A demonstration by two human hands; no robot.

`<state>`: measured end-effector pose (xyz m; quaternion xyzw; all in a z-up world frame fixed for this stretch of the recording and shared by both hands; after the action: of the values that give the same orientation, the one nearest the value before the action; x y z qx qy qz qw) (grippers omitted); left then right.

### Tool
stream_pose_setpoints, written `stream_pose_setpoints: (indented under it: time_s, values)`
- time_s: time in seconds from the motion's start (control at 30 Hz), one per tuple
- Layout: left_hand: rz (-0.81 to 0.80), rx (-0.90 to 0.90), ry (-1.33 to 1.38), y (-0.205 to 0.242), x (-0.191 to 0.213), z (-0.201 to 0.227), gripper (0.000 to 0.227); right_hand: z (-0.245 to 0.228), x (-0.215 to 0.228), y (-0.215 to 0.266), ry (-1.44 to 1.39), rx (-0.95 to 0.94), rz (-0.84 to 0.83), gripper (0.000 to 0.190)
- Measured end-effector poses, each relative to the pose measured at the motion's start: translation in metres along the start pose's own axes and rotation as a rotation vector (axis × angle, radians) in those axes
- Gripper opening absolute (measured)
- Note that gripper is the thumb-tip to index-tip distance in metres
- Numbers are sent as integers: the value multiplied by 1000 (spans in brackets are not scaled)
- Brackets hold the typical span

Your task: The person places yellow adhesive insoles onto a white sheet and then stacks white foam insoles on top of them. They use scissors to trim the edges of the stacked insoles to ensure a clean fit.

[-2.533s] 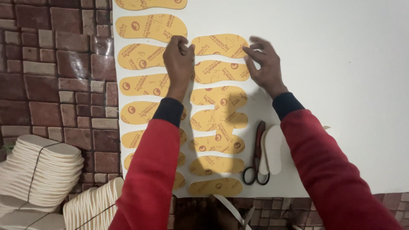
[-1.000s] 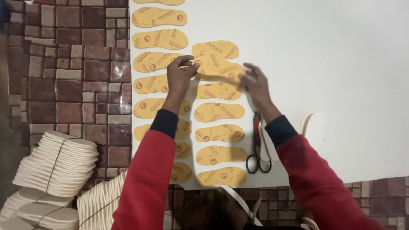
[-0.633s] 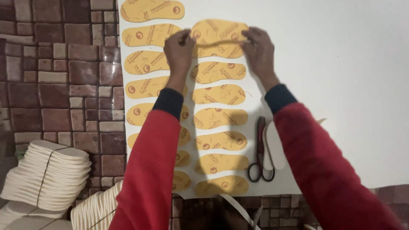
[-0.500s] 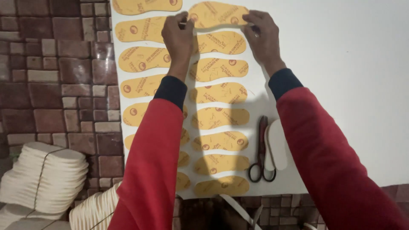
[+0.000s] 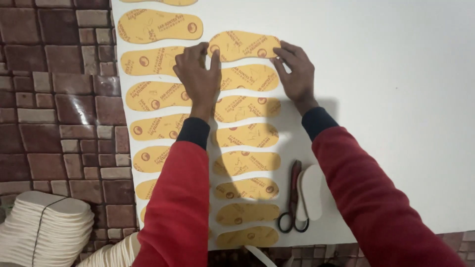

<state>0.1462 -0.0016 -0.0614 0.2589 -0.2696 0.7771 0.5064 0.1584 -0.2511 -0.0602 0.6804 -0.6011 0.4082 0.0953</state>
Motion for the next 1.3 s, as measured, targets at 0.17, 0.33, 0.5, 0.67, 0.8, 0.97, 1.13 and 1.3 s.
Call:
stream_pose_setpoints:
  time_s: [0.17,0.33,0.5,0.67,0.8,0.97,1.13,1.3]
  values:
    - [25,-9,32,1,2,2,20,-3,1,0,-9,38,30,23]
    - [94,-98,25,2,-6,-19,23,1,-3,-3,-28,78,122,23]
    - [198,-168,-52,5,-17,-23,30,14,-3,4,55,106,168,26]
    - [132,-132,-24,7,-8,-10,24,8,-1,2,52,91,158,23]
    - [132,-123,-26,6,-12,-12,23,2,2,-1,26,52,137,22]
    - [116,-119,-32,6,-11,-12,24,1,4,-2,24,38,110,21]
    - [91,-106,-25,6,-11,-14,23,-2,4,-4,6,24,102,22]
    - [76,-85,-37,6,-9,-11,23,-3,5,-3,18,-9,67,22]
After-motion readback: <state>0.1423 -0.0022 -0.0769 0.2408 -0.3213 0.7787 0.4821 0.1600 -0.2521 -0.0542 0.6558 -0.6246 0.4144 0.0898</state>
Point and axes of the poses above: each hand's wrist, its own y-axis away from the middle knuckle, its own x-axis out of the back of the hand, z = x × y, the point moved 3 cm from there along -y, towards the middle knuckle, and after that the axes turned 3 degrees about -z, right-handed, at the moved point
